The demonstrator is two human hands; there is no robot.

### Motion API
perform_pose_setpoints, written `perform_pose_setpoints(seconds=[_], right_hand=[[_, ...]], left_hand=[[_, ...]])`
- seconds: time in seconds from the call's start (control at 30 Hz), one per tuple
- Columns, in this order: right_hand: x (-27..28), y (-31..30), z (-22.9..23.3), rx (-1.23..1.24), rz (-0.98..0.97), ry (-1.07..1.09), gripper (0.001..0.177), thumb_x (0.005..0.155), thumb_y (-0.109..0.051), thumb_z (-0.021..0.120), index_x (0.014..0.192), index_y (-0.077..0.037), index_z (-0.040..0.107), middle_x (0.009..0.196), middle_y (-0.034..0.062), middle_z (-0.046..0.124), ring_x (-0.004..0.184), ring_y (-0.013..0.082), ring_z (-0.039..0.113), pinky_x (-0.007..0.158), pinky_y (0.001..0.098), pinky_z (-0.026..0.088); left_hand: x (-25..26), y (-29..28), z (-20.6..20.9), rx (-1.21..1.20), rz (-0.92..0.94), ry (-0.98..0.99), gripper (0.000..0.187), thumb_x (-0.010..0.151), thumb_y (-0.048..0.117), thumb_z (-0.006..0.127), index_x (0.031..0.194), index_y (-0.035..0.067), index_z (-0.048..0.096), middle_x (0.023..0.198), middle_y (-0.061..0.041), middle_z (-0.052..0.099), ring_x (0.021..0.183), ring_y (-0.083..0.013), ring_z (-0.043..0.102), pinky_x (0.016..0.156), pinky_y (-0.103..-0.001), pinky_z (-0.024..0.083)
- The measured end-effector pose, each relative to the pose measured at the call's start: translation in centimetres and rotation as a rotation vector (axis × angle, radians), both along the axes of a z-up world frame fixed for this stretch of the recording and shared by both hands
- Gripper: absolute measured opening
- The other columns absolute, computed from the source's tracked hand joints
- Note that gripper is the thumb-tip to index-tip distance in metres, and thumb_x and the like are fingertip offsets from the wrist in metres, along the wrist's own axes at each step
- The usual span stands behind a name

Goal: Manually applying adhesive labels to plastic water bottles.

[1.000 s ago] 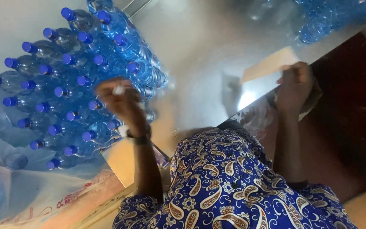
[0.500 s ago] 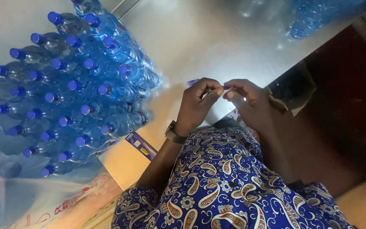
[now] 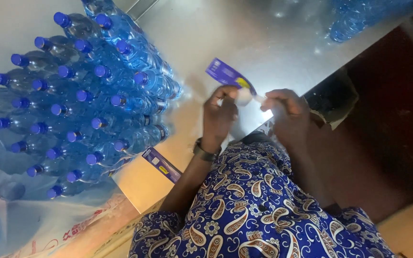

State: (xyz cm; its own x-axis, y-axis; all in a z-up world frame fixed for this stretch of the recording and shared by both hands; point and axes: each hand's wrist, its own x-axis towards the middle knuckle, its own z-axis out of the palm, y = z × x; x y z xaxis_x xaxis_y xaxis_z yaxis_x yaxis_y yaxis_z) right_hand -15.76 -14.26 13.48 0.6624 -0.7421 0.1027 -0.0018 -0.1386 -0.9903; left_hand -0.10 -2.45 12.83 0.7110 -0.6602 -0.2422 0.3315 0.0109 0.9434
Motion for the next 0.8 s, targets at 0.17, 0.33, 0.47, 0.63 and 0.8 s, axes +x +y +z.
perform_pose_setpoints(seconds=[0.17, 0.33, 0.47, 0.63, 0.8], right_hand=[[-4.9, -6.6, -4.1, 0.375, -0.261, -0.344, 0.023, 0.118, -0.013, 0.07, 0.139, -0.013, 0.061, 0.106, -0.0043, 0.065, 0.094, 0.0061, 0.069, 0.083, 0.0188, 0.064], [-7.7, -8.3, -1.4, -0.424, -0.778, -0.26, 0.04, 0.119, -0.041, 0.076, 0.131, -0.004, 0.065, 0.099, 0.013, 0.061, 0.065, 0.0204, 0.054, 0.058, 0.0313, 0.039], [-5.3, -3.1, -1.5, 0.016, -0.157, 0.104, 0.033, 0.118, -0.012, 0.062, 0.15, -0.005, 0.063, 0.146, 0.0136, 0.069, 0.127, 0.0226, 0.07, 0.109, 0.0337, 0.058], [2.8, 4.5, 0.1, 0.482, 0.482, 0.223, 0.066, 0.104, -0.01, 0.071, 0.164, -0.009, 0.045, 0.087, 0.0127, 0.069, 0.07, 0.0197, 0.071, 0.063, 0.0324, 0.057], [1.3, 2.8, 0.7, 0.4, 0.384, 0.365, 0.025, 0.106, -0.018, 0.066, 0.127, -0.009, 0.075, 0.084, 0.0123, 0.074, 0.078, 0.0223, 0.072, 0.079, 0.0388, 0.055]], left_hand=[[4.4, 0.3, 1.1, -0.061, 0.306, 0.155, 0.015, 0.117, 0.019, 0.047, 0.119, 0.012, 0.06, 0.057, -0.008, 0.055, 0.048, -0.0115, 0.052, 0.046, -0.02, 0.037], [7.1, 1.1, 0.2, -0.034, 0.565, 0.159, 0.034, 0.109, 0.038, 0.057, 0.123, 0.008, 0.066, 0.106, -0.011, 0.077, 0.087, -0.0223, 0.083, 0.045, -0.025, 0.049], [5.7, -0.4, -0.4, -0.072, 0.515, 0.161, 0.039, 0.109, 0.041, 0.058, 0.126, 0.006, 0.062, 0.106, -0.014, 0.075, 0.09, -0.0284, 0.085, 0.044, -0.027, 0.052], [2.3, -2.8, 0.7, -0.07, 0.261, 0.273, 0.018, 0.12, 0.034, 0.047, 0.122, 0.02, 0.057, 0.106, -0.027, 0.084, 0.067, -0.0227, 0.081, 0.052, -0.024, 0.057], [1.9, -2.0, -0.9, -0.108, 0.257, 0.292, 0.014, 0.119, 0.031, 0.047, 0.121, 0.021, 0.056, 0.109, -0.028, 0.083, 0.078, -0.0267, 0.084, 0.068, -0.029, 0.065]])
